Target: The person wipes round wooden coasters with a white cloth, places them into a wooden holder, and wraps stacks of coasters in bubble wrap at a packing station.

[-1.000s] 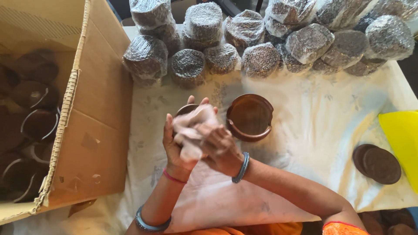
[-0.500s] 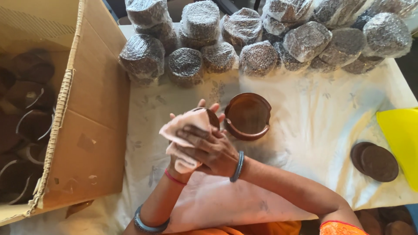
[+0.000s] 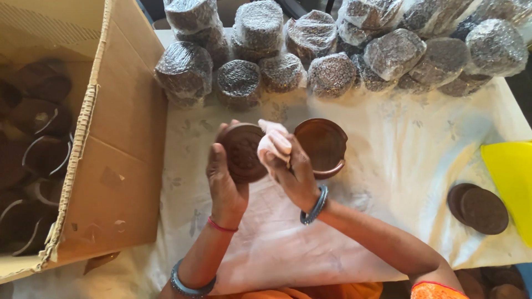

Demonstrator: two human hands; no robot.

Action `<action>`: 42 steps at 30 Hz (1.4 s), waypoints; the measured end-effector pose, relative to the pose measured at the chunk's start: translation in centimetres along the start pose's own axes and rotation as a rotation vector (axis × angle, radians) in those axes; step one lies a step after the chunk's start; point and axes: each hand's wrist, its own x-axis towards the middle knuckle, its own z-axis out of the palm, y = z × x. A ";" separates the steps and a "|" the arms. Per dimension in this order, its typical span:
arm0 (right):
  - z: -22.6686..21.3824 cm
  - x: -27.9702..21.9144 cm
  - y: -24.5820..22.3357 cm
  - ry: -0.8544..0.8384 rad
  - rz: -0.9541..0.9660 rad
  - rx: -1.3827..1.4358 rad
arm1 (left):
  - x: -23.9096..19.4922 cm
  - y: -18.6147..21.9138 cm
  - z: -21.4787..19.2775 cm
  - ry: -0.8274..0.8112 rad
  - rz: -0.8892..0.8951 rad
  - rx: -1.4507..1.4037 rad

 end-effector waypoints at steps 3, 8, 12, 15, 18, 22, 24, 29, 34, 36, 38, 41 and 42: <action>1.6 -2.6 4.8 -0.047 0.220 0.341 | -0.4 1.9 2.0 0.003 0.143 0.116; 0.7 -0.9 3.4 0.026 0.304 0.408 | -1.2 1.0 0.1 -0.130 0.214 0.271; -1.7 0.4 0.0 -0.004 0.022 0.093 | -1.4 0.2 -1.9 -0.219 0.039 0.164; -3.1 1.6 -3.3 -0.055 -0.263 -0.297 | -1.1 1.6 1.0 -0.238 -0.387 -0.314; -2.6 2.0 -3.0 -0.044 -0.374 -0.574 | -1.3 -0.1 -0.2 -0.241 -0.524 -0.348; -0.3 -0.1 -1.1 -0.078 -0.482 -0.758 | -1.5 1.4 2.6 -0.167 -0.474 -0.212; 0.7 -1.9 0.7 -0.205 -0.549 -0.760 | -1.0 1.6 2.2 -0.200 -0.433 -0.281; 1.3 -2.7 1.0 -0.257 -0.632 -0.605 | -1.2 0.3 1.2 -0.384 -0.392 -0.430; 0.2 -0.7 1.0 -0.174 -0.569 -0.698 | -2.3 -1.4 -2.3 -0.160 -0.495 -0.446; -0.3 -0.4 0.8 -0.124 -0.442 -0.672 | -2.3 1.2 1.7 -0.287 -0.360 -0.218; 0.2 -1.2 1.3 -0.113 -0.422 -0.656 | -1.8 1.4 1.5 -0.280 -0.342 -0.265; 1.3 -2.9 1.3 -0.141 -0.439 -0.629 | -0.9 1.4 1.1 -0.246 -0.305 -0.364; 1.7 -3.5 1.1 -0.179 -0.477 -0.617 | -0.7 1.4 0.9 -0.221 -0.283 -0.415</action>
